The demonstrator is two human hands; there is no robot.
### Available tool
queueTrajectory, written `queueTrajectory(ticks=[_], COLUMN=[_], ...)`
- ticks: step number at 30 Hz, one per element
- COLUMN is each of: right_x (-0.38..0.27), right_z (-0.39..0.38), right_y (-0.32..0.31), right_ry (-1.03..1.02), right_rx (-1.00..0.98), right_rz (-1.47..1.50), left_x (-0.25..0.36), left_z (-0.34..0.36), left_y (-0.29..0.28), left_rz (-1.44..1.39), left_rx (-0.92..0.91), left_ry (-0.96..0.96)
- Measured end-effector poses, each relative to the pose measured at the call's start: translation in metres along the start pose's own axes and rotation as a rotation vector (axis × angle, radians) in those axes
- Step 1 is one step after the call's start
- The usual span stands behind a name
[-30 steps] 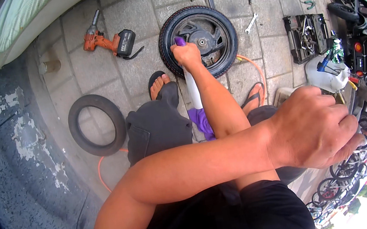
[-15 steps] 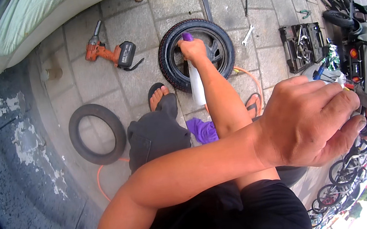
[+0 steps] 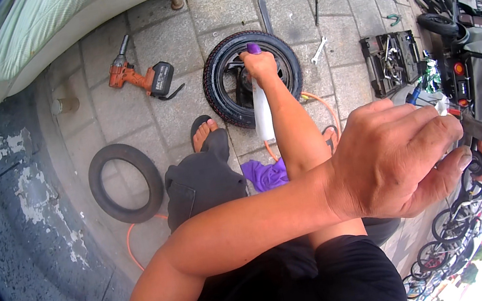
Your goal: The person removes a tire from a wheel rim using tire levers, then inflates the tire with an air hose and checks the pressure with a gauge. The person also sprays a liquid onto the tire and wipes it with a cloth.
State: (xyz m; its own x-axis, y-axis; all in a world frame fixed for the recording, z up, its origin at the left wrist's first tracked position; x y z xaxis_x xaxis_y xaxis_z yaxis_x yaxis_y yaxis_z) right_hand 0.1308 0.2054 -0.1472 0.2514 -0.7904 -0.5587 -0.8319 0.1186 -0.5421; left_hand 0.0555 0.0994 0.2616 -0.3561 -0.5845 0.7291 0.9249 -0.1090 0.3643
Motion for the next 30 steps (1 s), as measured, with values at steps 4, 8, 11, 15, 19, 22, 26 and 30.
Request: queueTrajectory(ticks=[4, 8, 11, 15, 19, 22, 26, 30], right_x=[-0.007, 0.0, -0.002, 0.011, 0.012, 0.015, 0.017, 0.03], right_z=[-0.005, 0.017, 0.019, 0.035, 0.035, 0.034, 0.028, 0.033], right_y=[-0.006, -0.02, -0.026, -0.043, -0.054, -0.063, -0.074, -0.088], right_ry=[0.002, -0.037, -0.001, -0.009, 0.002, 0.02, 0.015, 0.04], right_rx=[0.006, 0.032, -0.007, 0.05, 0.045, 0.071, 0.082, 0.132], right_rz=[0.008, -0.008, -0.007, 0.01, 0.019, 0.003, 0.027, -0.001], left_x=[-0.003, -0.003, -0.005, -0.004, -0.004, -0.005, -0.007, -0.006], left_z=[-0.001, -0.002, -0.001, 0.0, -0.003, -0.006, -0.008, -0.01], left_y=[-0.002, 0.001, 0.001, 0.004, 0.007, 0.012, 0.015, 0.021], left_rz=[0.019, 0.014, 0.013, -0.003, 0.01, 0.006, 0.012, -0.007], left_rx=[0.005, -0.022, -0.021, -0.036, -0.047, -0.091, -0.11, -0.107], left_ry=[0.006, -0.005, -0.006, -0.007, -0.01, -0.023, -0.013, -0.017])
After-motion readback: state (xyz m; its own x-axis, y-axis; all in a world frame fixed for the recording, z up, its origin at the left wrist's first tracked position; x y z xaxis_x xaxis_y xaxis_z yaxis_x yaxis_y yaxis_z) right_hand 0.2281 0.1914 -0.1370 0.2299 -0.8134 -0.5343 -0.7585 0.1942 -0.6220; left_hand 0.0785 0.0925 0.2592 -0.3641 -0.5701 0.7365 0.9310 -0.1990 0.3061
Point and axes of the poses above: each hand's wrist, its own z-axis towards the middle knuckle, its own y-axis out of the palm, x = y × z, the point moved 7 cm from there along z, towards the middle knuckle, and after that the axes turned 1 degree about x, right-handed, at the moved point
